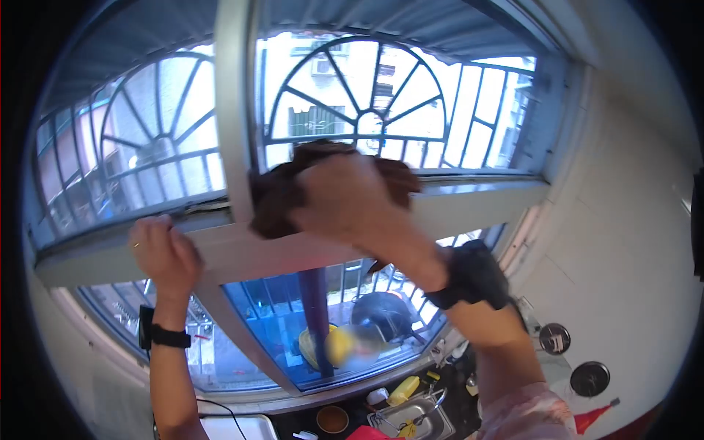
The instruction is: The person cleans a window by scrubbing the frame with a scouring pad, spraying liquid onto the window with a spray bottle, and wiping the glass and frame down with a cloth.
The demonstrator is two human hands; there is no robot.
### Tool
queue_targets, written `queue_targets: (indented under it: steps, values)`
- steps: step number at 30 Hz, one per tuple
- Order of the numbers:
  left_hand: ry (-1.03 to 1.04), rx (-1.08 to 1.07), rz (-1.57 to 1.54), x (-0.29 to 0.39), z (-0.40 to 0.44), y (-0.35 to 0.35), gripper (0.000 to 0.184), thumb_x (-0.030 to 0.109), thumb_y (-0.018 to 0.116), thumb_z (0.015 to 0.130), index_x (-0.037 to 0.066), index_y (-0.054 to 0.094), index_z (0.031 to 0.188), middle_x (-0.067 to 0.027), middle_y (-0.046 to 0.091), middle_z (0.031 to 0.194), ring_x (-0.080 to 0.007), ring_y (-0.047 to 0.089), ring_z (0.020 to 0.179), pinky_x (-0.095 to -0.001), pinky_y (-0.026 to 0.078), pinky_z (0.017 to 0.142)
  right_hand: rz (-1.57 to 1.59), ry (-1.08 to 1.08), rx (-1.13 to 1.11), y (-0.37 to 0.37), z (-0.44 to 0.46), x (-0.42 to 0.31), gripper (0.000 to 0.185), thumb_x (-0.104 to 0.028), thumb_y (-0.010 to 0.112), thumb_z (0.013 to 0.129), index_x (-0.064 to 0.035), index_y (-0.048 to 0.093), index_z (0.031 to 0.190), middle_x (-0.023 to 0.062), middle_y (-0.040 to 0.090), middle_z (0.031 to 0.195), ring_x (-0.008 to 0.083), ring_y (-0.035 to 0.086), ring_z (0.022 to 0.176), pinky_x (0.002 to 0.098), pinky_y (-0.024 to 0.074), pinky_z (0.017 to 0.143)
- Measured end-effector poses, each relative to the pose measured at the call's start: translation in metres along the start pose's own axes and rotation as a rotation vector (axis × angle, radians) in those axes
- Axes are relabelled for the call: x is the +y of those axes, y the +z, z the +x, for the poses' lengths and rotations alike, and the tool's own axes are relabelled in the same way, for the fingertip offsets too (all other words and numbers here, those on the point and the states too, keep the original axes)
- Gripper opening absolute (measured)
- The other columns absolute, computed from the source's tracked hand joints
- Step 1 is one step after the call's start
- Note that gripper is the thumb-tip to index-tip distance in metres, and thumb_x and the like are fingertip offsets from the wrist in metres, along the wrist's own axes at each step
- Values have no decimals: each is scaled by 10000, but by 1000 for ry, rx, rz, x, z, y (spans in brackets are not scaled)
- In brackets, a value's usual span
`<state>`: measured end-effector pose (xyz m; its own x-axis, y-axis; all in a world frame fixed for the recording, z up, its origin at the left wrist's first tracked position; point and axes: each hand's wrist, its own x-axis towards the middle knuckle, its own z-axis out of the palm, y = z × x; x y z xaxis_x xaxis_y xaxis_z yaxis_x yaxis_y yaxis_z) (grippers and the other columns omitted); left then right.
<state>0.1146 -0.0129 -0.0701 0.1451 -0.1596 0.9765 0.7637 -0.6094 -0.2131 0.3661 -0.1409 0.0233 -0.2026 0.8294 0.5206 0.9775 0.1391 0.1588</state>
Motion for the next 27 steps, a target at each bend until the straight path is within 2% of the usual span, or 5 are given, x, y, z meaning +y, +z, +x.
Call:
queue_targets:
  steps: [9, 15, 19, 22, 27]
  values:
    - [23, -68, 1, -6, -4, -4, 112, 71, 461, 885, -21, 521, 903, -177, 494, 834, -358, 476, 770, -451, 378, 711, -144, 55, 238, 5, -101, 133, 347, -247, 685, 709, -187, 731, 1047, 115, 705, 881, 306, 684, 810, 393, 546, 775]
    - [7, -60, 21, -2, -4, 0, 129, 82, 439, 893, -27, 506, 908, -181, 479, 832, -355, 465, 768, -442, 373, 708, -56, 446, 418, 4, -205, 336, 316, -140, 598, 722, -57, 725, 1000, 231, 686, 947, 380, 672, 890, 456, 521, 819]
    - [50, -86, 78, -2, -3, -3, 135, 74, 442, 880, -31, 511, 928, -186, 485, 845, -357, 471, 775, -442, 375, 711, 162, 870, 904, 5, -219, 410, 423, -340, 535, 837, 4, 705, 1014, 250, 687, 991, 409, 644, 976, 447, 487, 854]
    - [71, -73, 81, -1, -2, -3, 143, 68, 443, 870, -35, 518, 935, -188, 492, 853, -357, 477, 779, -442, 378, 714, -22, 1126, 1019, 16, -193, 364, 466, -383, 545, 845, 10, 699, 1044, 252, 682, 1011, 430, 632, 977, 452, 473, 887]
    - [30, -74, 78, -1, -4, 1, 163, 59, 437, 871, -41, 532, 958, -201, 509, 881, -377, 495, 822, -455, 391, 749, 44, 601, 1195, 68, -138, 209, 199, -116, 702, 759, -49, 658, 941, 120, 641, 1035, 264, 598, 1010, 391, 452, 912]
